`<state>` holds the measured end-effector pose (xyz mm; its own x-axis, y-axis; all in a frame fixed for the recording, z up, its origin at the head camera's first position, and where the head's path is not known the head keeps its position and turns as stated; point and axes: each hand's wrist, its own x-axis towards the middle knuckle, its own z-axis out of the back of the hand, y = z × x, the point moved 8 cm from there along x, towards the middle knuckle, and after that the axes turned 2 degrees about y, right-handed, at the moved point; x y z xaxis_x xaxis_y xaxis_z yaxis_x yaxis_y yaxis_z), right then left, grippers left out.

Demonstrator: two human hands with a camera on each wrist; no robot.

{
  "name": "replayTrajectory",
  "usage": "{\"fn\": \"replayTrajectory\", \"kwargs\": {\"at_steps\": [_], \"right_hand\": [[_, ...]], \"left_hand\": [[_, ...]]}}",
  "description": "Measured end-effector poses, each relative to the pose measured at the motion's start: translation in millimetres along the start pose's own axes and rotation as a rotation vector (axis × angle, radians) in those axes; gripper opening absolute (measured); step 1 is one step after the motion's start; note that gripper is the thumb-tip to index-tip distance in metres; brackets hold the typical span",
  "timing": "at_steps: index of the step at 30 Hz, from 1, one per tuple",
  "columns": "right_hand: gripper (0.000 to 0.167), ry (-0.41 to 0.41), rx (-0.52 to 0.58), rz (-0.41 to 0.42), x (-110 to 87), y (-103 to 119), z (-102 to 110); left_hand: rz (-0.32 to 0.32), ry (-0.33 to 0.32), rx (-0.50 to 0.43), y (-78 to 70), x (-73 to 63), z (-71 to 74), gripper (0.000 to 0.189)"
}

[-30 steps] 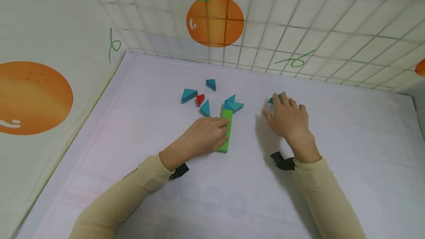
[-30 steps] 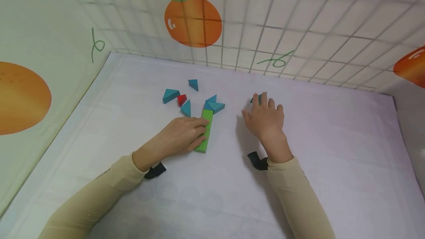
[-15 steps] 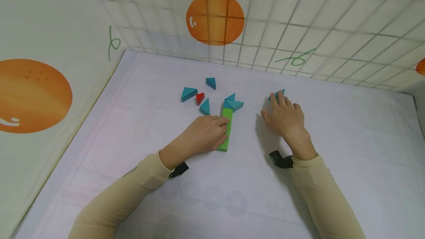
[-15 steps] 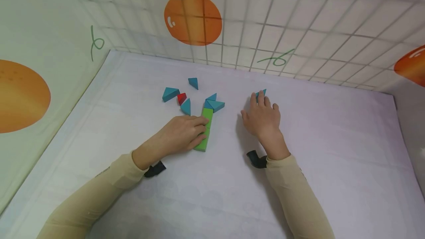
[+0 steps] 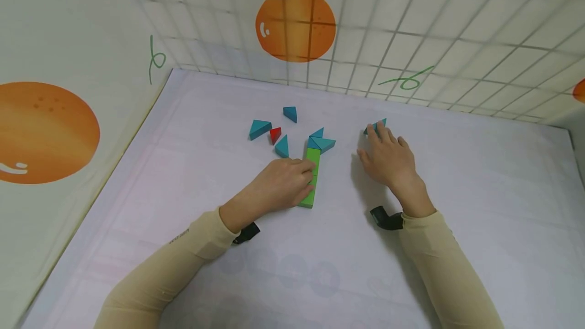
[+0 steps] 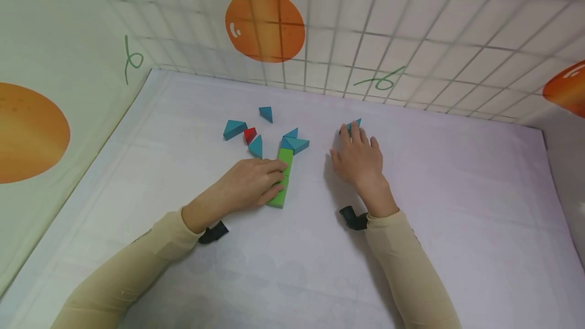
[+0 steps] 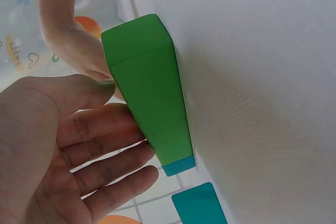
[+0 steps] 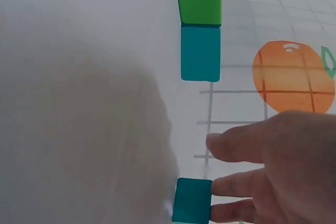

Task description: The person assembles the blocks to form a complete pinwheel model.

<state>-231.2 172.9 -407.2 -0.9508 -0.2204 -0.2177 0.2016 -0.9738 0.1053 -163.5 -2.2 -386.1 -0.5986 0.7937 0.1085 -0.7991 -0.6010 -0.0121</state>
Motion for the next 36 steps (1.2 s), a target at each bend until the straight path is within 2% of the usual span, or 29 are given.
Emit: {"fn": "replayTrajectory", "kwargs": {"at_steps": [26,36], "right_hand": [[0.057,-0.090,0.068,0.085,3.5,5.6,1.4],[0.058,-0.125,0.075,0.090,6.6,8.0,-0.5]], "left_hand": [[0.000,0.012,0.012,-1.3,1.2,0.5,0.024],[-0.001,-0.001,0.009,-0.8,-0.1,0.6,0.023]]}}
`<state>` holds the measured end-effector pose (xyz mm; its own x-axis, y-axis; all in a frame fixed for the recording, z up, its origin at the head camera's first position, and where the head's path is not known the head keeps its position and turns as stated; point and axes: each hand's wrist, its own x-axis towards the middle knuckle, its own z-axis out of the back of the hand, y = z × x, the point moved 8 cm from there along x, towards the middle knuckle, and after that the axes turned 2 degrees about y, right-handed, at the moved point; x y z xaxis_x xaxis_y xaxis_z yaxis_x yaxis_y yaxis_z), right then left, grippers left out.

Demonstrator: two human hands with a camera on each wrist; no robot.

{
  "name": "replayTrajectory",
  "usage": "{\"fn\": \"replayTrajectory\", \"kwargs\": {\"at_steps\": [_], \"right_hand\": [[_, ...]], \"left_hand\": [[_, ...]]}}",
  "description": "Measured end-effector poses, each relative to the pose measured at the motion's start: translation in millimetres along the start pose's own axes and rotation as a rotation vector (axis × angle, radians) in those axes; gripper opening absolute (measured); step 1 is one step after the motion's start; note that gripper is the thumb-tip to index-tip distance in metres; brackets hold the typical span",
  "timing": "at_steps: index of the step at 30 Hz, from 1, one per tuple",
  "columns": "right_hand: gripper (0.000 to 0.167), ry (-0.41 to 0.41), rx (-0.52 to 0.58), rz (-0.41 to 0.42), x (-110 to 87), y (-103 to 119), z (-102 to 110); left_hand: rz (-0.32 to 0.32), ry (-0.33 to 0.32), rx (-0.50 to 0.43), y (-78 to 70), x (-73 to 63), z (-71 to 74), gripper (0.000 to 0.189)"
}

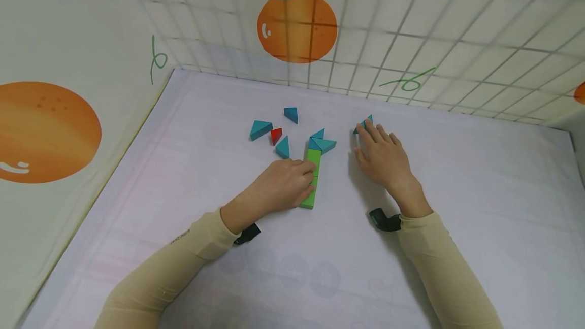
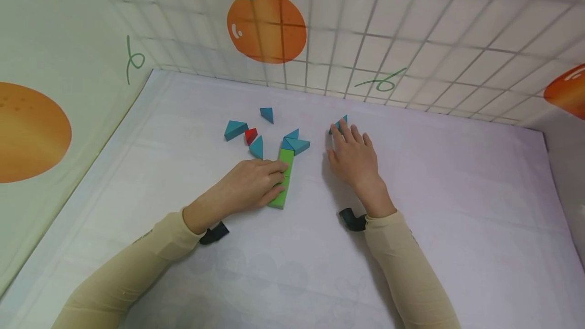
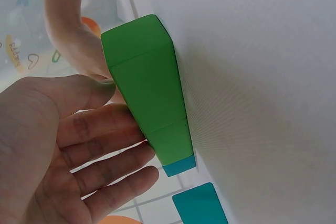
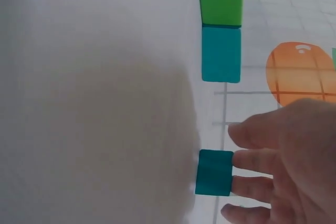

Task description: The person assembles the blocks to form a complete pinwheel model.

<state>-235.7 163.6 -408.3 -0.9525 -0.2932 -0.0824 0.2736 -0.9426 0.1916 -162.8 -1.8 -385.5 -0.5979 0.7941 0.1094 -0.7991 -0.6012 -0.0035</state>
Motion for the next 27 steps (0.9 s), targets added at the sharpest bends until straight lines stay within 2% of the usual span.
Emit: {"fn": "replayTrajectory", "kwargs": {"at_steps": [7,14,27], "right_hand": [[0.057,-0.036,-0.019,0.016,1.8,2.2,0.8],[0.059,-0.018,0.002,0.024,3.5,0.9,-4.3],[0.064,-0.001,0.027,0.036,4.7,-2.3,-8.7]], "left_hand": [[-0.004,-0.004,0.008,0.0,-0.1,0.4,0.024],[0.005,0.013,-0.001,0.2,-0.6,-0.9,0.024],[-0.001,-0.001,0.005,-0.2,-0.5,-0.5,0.023]]}}
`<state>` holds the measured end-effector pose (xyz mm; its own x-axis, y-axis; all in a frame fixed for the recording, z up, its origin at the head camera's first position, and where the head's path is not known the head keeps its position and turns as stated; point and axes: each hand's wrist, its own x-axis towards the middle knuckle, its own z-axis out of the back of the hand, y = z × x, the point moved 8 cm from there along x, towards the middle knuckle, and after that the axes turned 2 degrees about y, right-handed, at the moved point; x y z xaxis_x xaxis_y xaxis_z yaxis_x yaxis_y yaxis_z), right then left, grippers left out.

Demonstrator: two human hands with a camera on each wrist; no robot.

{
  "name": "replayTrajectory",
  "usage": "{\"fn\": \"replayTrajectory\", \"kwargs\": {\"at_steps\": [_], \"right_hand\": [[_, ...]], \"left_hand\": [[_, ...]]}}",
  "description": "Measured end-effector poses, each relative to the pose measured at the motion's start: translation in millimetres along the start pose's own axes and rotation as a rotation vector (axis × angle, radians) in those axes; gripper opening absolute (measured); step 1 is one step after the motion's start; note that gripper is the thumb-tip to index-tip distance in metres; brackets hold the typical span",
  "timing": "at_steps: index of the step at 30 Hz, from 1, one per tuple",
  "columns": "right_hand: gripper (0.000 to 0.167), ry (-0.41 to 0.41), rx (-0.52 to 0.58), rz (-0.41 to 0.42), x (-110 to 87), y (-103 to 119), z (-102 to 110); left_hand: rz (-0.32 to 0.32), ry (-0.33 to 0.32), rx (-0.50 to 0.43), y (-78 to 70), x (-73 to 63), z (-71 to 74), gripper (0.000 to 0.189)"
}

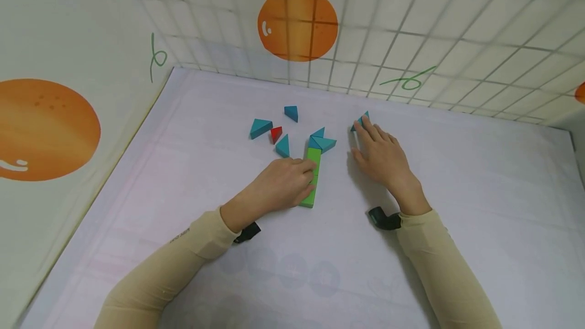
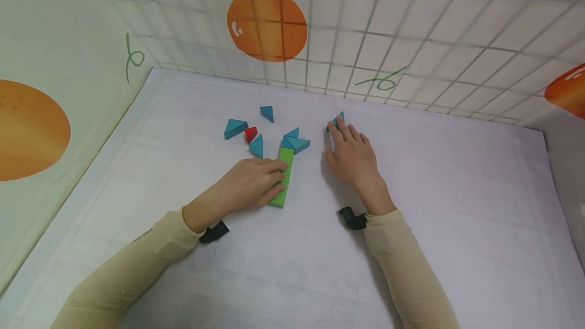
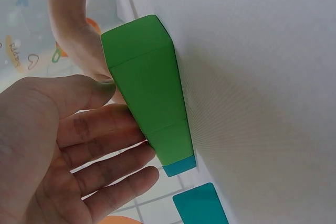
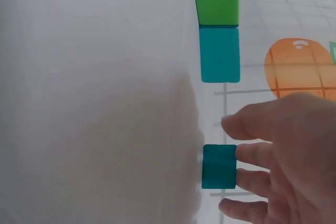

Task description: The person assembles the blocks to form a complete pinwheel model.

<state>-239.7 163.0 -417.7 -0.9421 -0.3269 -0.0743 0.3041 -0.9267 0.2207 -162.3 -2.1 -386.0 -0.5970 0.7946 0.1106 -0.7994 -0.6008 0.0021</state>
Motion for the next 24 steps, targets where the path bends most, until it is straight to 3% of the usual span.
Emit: {"fn": "replayTrajectory", "kwargs": {"at_steps": [24], "right_hand": [[0.066,0.035,0.014,0.026,4.0,0.2,-1.4]], "left_hand": [[-0.007,0.005,0.011,1.4,-0.6,-1.5,0.023]]}}
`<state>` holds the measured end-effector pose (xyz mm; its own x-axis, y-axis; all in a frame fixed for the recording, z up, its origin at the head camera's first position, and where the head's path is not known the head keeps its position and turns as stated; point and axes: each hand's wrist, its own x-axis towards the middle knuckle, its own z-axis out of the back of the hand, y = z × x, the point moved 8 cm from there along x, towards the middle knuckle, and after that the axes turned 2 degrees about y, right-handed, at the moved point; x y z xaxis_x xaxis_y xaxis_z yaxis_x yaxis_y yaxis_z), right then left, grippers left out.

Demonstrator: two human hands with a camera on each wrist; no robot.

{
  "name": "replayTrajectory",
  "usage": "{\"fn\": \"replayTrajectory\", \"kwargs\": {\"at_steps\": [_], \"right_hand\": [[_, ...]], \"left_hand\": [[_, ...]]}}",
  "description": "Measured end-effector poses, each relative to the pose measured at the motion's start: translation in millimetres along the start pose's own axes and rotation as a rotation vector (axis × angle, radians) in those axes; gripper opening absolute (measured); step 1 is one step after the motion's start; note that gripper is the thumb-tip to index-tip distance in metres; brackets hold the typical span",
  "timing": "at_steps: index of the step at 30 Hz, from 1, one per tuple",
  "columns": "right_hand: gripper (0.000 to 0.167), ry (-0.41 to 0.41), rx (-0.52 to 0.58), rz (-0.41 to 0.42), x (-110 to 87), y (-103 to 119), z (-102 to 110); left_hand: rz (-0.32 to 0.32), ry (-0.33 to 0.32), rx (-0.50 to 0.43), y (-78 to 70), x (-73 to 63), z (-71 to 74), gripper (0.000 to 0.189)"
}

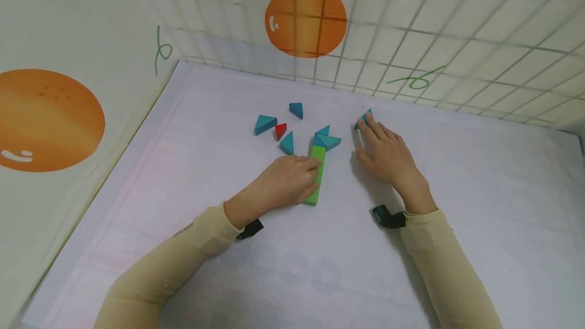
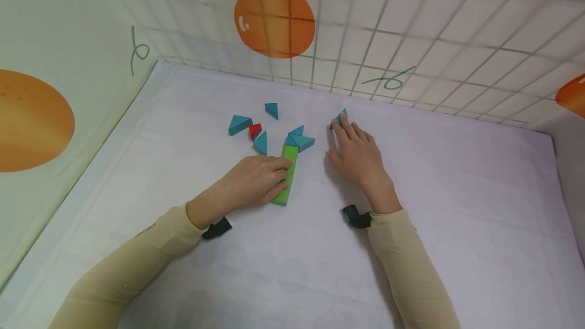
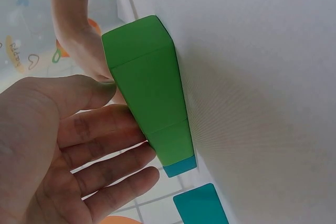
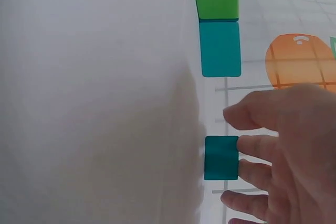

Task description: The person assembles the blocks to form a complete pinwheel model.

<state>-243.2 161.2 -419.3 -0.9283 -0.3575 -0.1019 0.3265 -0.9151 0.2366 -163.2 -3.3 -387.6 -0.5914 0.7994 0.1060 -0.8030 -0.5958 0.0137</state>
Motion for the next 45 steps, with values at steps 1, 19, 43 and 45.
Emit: {"fn": "replayTrajectory", "kwargs": {"at_steps": [1,19,43,45], "right_hand": [[0.066,-0.001,0.000,0.002,0.3,0,0],[0.066,-0.022,0.048,0.045,7.3,2,-2],[0.064,-0.009,0.064,0.089,18.7,11,-7],[0.062,-0.014,0.071,0.102,18.8,12,-7]], "left_hand": [[-0.002,-0.005,0.000,-0.1,-0.1,0.3,0.023],[0.005,0.008,-0.007,0.7,-0.1,-0.8,0.025],[0.003,0.016,0.013,0.3,0.1,0.4,0.027],[0.001,0.009,0.015,0.2,0.0,0.8,0.026]]}}
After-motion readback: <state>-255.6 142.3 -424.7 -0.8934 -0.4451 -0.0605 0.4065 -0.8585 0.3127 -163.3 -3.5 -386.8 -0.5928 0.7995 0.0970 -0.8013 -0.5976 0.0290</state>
